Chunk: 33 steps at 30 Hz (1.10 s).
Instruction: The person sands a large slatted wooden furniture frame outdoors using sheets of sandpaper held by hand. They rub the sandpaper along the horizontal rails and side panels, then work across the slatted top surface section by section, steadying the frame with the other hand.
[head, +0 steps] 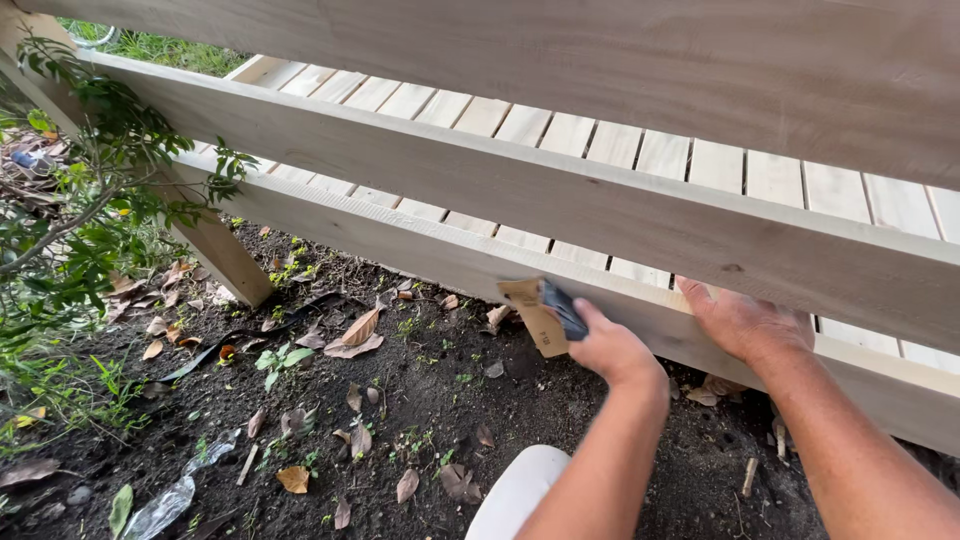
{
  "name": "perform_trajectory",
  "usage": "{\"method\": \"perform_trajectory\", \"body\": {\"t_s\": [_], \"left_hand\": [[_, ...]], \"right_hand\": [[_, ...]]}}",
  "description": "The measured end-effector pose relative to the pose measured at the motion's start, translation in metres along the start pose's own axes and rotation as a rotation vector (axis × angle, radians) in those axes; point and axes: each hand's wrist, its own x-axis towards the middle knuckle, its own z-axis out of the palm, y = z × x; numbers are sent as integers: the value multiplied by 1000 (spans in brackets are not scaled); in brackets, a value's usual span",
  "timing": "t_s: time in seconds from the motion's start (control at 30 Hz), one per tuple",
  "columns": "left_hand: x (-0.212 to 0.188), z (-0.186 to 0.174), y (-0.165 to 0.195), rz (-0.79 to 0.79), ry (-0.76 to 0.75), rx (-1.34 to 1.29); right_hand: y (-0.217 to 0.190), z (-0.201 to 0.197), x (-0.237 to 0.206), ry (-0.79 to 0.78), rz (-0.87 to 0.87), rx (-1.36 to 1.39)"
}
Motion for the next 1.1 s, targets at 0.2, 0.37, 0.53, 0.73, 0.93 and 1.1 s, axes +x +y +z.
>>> {"method": "perform_trajectory", "body": {"t_s": [0.2, 0.37, 0.53, 0.73, 0.93, 1.1], "left_hand": [[87, 10, 87, -100, 170, -111], [17, -9, 9, 214, 3, -2], [17, -10, -30, 150, 20, 28], [103, -3, 61, 84, 124, 60], [-10, -19, -17, -62, -105, 37], [56, -2, 40, 242, 53, -30]], "right_hand": [[2, 2, 2, 29, -58, -18], [3, 2, 2, 78, -69, -41], [5, 4, 4, 79, -64, -30], [3, 5, 6, 43, -30, -41], [3, 4, 3, 69, -38, -27], [4, 7, 5, 66, -56, -34]]}}
